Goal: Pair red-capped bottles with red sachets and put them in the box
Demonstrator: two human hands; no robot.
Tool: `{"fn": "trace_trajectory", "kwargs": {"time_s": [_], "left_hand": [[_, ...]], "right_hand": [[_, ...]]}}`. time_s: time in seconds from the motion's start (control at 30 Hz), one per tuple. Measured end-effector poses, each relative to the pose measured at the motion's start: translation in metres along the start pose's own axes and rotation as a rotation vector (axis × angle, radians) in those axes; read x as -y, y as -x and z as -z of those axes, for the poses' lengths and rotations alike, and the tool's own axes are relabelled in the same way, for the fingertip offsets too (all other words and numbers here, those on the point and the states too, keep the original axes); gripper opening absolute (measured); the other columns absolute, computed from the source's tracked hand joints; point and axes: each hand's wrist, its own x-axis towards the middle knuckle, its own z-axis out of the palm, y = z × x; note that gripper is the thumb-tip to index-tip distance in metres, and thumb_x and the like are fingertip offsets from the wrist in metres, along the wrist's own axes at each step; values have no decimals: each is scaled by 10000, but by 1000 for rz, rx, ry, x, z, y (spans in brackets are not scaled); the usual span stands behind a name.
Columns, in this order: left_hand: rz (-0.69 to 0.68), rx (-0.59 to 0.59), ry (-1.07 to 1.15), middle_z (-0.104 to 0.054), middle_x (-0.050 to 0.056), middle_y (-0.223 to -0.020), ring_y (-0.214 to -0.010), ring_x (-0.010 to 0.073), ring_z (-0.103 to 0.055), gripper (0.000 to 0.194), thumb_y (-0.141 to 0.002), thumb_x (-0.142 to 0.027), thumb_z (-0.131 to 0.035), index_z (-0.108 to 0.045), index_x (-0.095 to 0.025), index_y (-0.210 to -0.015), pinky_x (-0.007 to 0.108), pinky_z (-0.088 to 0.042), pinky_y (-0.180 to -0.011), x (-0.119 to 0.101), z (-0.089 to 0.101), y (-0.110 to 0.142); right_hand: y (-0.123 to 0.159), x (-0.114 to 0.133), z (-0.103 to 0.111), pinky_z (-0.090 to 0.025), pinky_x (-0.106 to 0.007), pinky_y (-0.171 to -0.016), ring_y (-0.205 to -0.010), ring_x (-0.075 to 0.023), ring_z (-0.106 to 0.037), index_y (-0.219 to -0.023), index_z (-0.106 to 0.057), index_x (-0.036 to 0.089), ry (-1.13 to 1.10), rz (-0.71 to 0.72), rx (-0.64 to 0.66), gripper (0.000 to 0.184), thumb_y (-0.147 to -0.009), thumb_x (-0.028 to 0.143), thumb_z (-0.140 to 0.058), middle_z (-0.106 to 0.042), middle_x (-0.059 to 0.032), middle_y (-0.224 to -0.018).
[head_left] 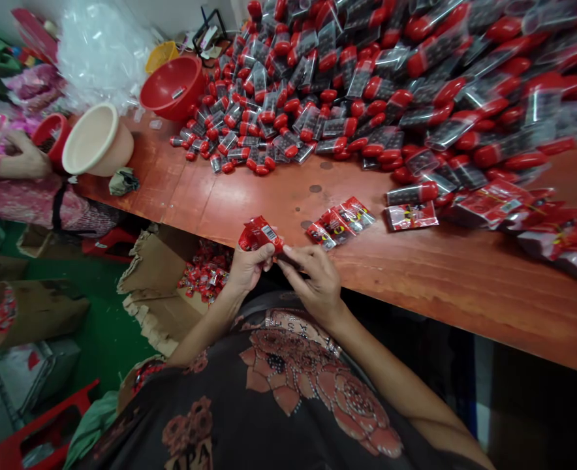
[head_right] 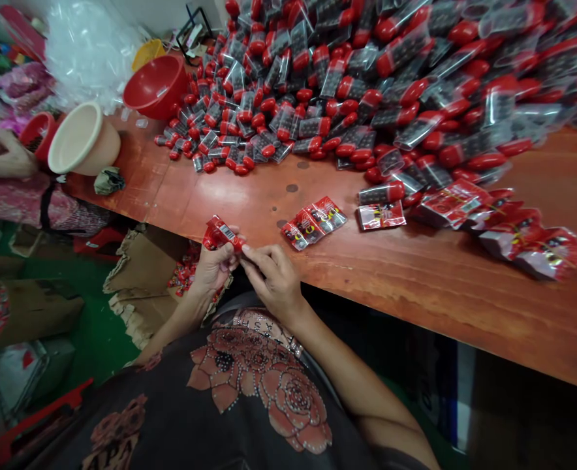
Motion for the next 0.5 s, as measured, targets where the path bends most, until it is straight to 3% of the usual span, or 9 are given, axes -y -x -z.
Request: {"fn": "trace_trajectory", "kwargs": {"time_s": [0.07, 0.23, 0.33, 0.47, 0.5], "left_hand": [[7, 14, -17, -661, -7, -703, -415, 35, -412, 424, -543, -347, -858, -693, -190, -900, 188, -297, -368, -2, -1, 1], [-24, 11, -93, -664, -7, -690, -494, 67, -495, 363, -552, -290, -856, -723, -202, -878, 181, -333, -406, -2, -4, 7], [-17, 14, -59, -645, -19, -645, -478, 64, -486, 340, -568, -311, -856, -717, -202, -859, 181, -349, -416, 4, -3, 7], [-14, 35, 59, -676, -5, -698, -437, 47, -464, 403, -594, -395, -847, -691, -198, -909, 174, -338, -393, 9, 3, 2], [-25, 44, 85, -686, 0, -723, -435, 44, -466, 414, -603, -405, -843, -683, -199, -923, 171, -337, -389, 8, 4, 0]], "right_hand": [[2, 2, 0, -564, -348, -710, -837, -169, -620, -1256, -567, 361, -14, -47, 5, 478, -840, 144, -656, -624, -17, -953], [4, 14, -1, -563, -296, -641, -749, -140, -644, -1164, -597, 293, -208, -349, 4, 352, -830, 229, -688, -661, -2, -916], [1, 18, 0, -547, -277, -620, -719, -128, -635, -1115, -630, 283, -233, -420, 4, 294, -828, 257, -690, -654, 3, -884], [-7, 10, 4, -560, -309, -695, -866, -167, -656, -1296, -539, 304, -329, -512, 16, 616, -730, 292, -783, -680, -28, -1043], [-9, 7, 5, -564, -308, -682, -881, -173, -660, -1314, -532, 304, -407, -562, 62, 617, -744, 319, -768, -684, -36, -1075]]}}
